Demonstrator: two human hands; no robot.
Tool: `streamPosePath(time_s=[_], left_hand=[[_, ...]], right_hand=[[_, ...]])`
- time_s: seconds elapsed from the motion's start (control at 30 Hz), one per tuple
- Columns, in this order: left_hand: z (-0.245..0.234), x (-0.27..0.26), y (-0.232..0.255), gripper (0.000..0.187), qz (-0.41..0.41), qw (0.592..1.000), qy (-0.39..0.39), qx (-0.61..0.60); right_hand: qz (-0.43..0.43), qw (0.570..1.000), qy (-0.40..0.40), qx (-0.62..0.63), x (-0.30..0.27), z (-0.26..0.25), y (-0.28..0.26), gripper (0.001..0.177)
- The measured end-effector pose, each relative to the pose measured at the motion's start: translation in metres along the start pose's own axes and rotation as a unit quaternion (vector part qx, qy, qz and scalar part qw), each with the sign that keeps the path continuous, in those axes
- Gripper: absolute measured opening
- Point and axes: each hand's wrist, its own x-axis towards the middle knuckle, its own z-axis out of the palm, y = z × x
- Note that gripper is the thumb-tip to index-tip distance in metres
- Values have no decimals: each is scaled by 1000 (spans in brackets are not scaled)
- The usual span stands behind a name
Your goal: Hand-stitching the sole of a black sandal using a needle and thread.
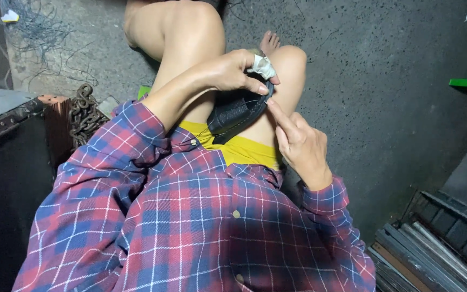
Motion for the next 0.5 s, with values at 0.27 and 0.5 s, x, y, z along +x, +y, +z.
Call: streamPosePath(time_s=[0.27, 0.5], left_hand=[[1, 7, -7, 27, 3, 1000, -4, 12], [4, 9, -7, 25, 0, 1000, 9, 3]], right_hand=[[8, 999, -20, -28, 1, -11, -3, 50], [56, 995, -74, -30, 3, -19, -7, 51]])
